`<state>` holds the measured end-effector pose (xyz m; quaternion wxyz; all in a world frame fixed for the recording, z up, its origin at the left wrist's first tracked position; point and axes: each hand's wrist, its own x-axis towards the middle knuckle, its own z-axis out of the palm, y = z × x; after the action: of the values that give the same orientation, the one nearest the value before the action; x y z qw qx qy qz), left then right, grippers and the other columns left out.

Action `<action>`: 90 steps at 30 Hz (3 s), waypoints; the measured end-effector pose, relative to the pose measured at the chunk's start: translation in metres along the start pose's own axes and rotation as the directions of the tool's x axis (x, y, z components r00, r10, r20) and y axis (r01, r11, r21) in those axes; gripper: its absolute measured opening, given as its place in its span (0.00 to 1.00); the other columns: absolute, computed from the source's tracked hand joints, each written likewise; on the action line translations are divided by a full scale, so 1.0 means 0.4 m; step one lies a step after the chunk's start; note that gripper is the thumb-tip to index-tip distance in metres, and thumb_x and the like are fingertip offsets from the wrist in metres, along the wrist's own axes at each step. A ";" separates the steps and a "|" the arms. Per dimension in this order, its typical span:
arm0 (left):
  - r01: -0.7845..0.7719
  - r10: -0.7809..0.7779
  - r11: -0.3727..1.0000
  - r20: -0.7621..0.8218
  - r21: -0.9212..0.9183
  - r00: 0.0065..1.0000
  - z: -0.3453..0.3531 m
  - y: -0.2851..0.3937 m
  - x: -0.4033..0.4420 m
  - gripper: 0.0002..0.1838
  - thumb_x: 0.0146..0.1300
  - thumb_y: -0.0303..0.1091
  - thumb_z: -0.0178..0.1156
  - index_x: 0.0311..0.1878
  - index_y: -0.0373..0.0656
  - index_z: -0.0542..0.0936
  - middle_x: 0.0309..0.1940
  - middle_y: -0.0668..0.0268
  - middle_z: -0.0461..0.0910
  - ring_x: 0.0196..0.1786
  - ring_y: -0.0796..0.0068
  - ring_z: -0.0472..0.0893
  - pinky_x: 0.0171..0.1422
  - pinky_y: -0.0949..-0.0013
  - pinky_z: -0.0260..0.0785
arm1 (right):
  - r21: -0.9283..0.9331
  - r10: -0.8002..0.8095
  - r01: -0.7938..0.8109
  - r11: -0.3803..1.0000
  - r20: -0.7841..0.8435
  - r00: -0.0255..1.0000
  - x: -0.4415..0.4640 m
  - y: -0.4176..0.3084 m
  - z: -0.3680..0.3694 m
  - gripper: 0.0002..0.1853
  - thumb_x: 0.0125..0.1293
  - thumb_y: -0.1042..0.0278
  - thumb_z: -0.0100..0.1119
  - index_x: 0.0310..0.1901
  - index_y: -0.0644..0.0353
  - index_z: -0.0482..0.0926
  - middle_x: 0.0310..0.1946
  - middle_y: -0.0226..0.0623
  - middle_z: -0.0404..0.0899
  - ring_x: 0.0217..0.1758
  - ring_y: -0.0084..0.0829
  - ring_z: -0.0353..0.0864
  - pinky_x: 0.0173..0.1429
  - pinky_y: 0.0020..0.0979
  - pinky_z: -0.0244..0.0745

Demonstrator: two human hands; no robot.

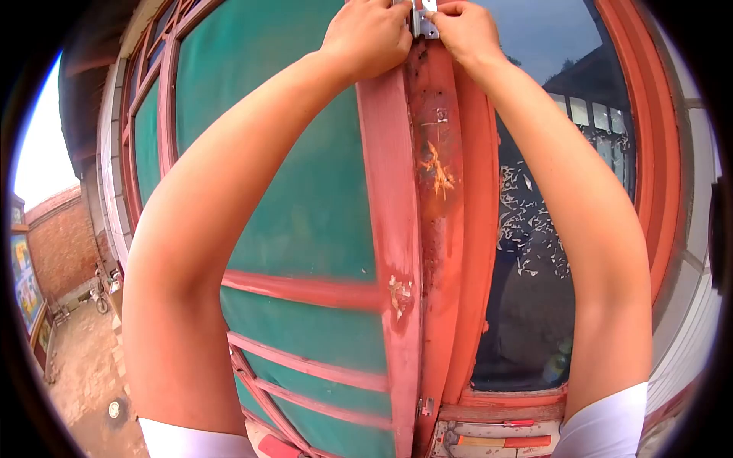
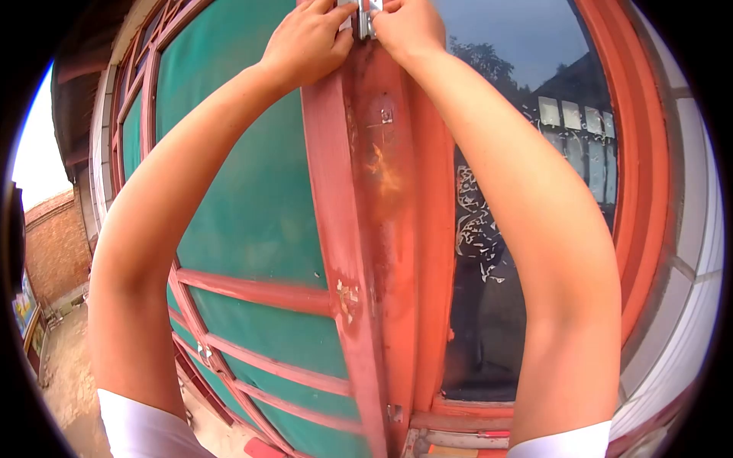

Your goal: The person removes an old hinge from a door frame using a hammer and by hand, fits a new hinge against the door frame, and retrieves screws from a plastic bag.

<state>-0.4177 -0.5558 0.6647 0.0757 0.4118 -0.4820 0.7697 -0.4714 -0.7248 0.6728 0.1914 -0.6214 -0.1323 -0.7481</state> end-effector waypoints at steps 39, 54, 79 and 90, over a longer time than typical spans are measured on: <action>-0.058 -0.121 0.954 0.554 0.294 0.823 -0.078 -0.009 0.084 0.37 0.56 0.49 0.53 0.67 0.35 0.67 0.71 0.57 0.63 0.78 0.62 0.52 0.81 0.54 0.38 | -0.323 -0.202 0.167 0.932 -0.079 0.976 -0.096 -0.048 -0.001 0.11 0.58 0.62 0.65 0.44 0.45 0.86 0.46 0.35 0.75 0.54 0.40 0.73 0.55 0.38 0.73; -0.046 -0.168 0.937 0.560 0.347 0.811 -0.059 0.022 0.115 0.35 0.49 0.48 0.58 0.58 0.34 0.72 0.65 0.52 0.68 0.75 0.54 0.56 0.80 0.51 0.37 | -0.281 -0.151 0.126 0.952 -0.069 0.986 -0.109 -0.060 0.010 0.16 0.59 0.60 0.66 0.49 0.49 0.84 0.53 0.41 0.73 0.59 0.44 0.70 0.62 0.39 0.68; -0.077 -0.055 0.962 0.461 0.262 0.886 -0.047 -0.020 0.061 0.34 0.52 0.48 0.54 0.61 0.38 0.71 0.65 0.58 0.70 0.77 0.64 0.55 0.81 0.51 0.35 | -0.259 -0.145 0.124 0.958 -0.064 0.987 -0.144 -0.032 0.028 0.21 0.61 0.60 0.61 0.58 0.48 0.79 0.60 0.48 0.68 0.66 0.46 0.65 0.66 0.43 0.64; -0.011 -0.083 0.981 0.472 0.193 0.878 -0.052 -0.025 0.054 0.40 0.59 0.50 0.56 0.71 0.38 0.59 0.71 0.56 0.62 0.79 0.65 0.49 0.81 0.51 0.33 | -0.302 -0.165 0.140 0.943 -0.061 0.984 -0.139 -0.033 0.028 0.23 0.60 0.60 0.62 0.58 0.46 0.78 0.59 0.49 0.68 0.66 0.47 0.65 0.67 0.44 0.63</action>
<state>-0.4385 -0.5399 0.6826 -0.0709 0.6032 -0.4023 0.6851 -0.4588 -0.7014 0.6210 0.0430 -0.5983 -0.0579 -0.7981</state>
